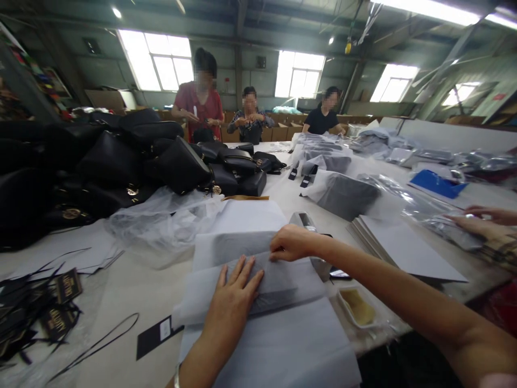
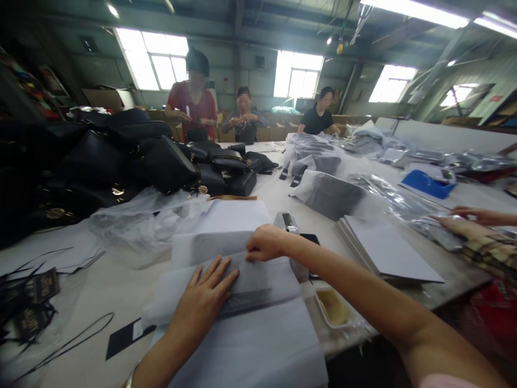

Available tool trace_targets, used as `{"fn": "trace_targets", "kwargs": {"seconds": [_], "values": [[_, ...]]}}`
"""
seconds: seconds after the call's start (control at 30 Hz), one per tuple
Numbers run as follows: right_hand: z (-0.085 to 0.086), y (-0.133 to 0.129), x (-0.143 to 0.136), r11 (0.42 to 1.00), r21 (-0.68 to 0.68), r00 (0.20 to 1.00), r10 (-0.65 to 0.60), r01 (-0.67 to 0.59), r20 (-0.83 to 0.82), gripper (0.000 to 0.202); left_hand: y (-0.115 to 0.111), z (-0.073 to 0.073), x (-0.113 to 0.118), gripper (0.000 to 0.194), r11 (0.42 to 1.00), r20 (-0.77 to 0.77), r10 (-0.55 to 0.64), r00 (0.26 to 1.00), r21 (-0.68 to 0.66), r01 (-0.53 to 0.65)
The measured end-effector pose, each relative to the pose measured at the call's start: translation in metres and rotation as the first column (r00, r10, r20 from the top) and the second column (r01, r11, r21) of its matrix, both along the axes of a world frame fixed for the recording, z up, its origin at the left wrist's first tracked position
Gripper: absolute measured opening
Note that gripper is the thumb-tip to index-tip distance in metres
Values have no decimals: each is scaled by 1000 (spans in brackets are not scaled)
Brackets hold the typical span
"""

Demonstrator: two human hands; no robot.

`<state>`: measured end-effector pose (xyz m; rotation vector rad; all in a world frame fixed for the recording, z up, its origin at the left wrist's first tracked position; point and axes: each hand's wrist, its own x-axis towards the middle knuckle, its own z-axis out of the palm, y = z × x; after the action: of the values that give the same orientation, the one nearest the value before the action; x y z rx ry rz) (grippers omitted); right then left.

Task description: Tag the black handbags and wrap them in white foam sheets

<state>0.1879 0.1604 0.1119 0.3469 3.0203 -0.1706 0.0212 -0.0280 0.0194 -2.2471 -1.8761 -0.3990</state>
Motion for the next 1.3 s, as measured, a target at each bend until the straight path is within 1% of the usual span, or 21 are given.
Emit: {"fn": "trace_targets", "kwargs": {"seconds": [0.1, 0.2, 0.3, 0.37, 0.43, 0.5, 0.57, 0.6, 0.63, 0.7, 0.73, 0.8, 0.9, 0.97, 1.03, 1.07, 1.13, 1.2, 1.23, 1.27, 1.3], "values": [[3, 9, -18, 997, 75, 994, 15, -23, 107, 17, 1, -3, 0, 40, 1000, -11, -1, 1000, 5, 1], [6, 6, -26, 988, 151, 987, -3, -22, 159, 18, 2, -6, 0, 40, 1000, -6, -1, 1000, 3, 1], [7, 3, -30, 985, 173, 982, -35, 2, 184, 19, 3, -5, 0, 40, 1000, 10, 0, 1000, -6, 0], [6, 5, -31, 983, 177, 981, -77, 44, 180, 25, 3, -3, 0, 40, 1000, 19, -1, 1000, -15, 2], [5, 14, -27, 968, 185, 970, -198, 170, 144, 38, 2, -1, 1, 40, 1000, 21, 3, 1000, -23, -3], [5, 25, -15, 904, 180, 915, -400, 387, 41, 44, 1, 1, 1, 40, 999, 18, 9, 1000, -32, -9], [5, 35, 6, 802, 159, 817, -571, 576, -81, 36, 1, 2, 1, 41, 999, 17, 14, 1000, -36, -14], [3, 37, 21, 754, 152, 770, -625, 639, -133, 30, 0, 2, 1, 41, 999, 18, 13, 1000, -35, -13], [1, 38, 37, 717, 155, 733, -658, 680, -172, 26, 0, 2, 1, 41, 999, 21, 13, 1000, -30, -12], [-9, 32, 72, 645, 130, 655, -713, 753, -250, 28, 1, 1, 1, 40, 1000, 27, 9, 1000, -11, -9], [-17, 27, 88, 612, 88, 607, -737, 786, -297, 31, 1, 0, 1, 40, 1000, 30, 7, 1000, -1, -7], [-35, 14, 115, 556, -74, 495, -786, 828, -370, 34, 1, -2, 0, 39, 1000, 35, 2, 999, 15, -2], [-63, -7, 136, 465, -424, 356, -880, 777, -314, 38, 1, -3, 0, 38, 1000, 32, -3, 999, 22, 3], [-74, -19, 136, 348, -665, 251, -937, 661, -242, 42, 1, -3, 0, 39, 1000, 20, -5, 1000, 28, 5], [-77, -30, 131, 251, -828, 117, -968, 501, -223, 43, 0, -2, 0, 39, 999, 6, -7, 1000, 38, 7], [-76, -35, 128, 237, -868, 51, -970, 436, -239, 43, -1, -2, 0, 40, 999, 2, -8, 1000, 42, 7], [-69, -47, 124, 270, -887, -38, -951, 374, -306, 41, -1, -1, 0, 39, 999, -2, -9, 1000, 46, 9], [-61, -62, 124, 321, -872, -78, -924, 369, -373, 37, -1, -1, 0, 39, 999, 0, -9, 1000, 44, 9], [-58, -70, 125, 329, -871, -88, -919, 364, -384, 35, -1, -1, 0, 39, 999, 3, -8, 1000, 44, 8], [-56, -78, 126, 315, -884, -95, -925, 345, -367, 35, -1, -1, 0, 39, 999, 6, -5, 1000, 44, 5], [-56, -85, 128, 280, -908, -93, -942, 310, -322, 36, -1, -1, 0, 39, 999, 9, -2, 1000, 43, 2]]}}
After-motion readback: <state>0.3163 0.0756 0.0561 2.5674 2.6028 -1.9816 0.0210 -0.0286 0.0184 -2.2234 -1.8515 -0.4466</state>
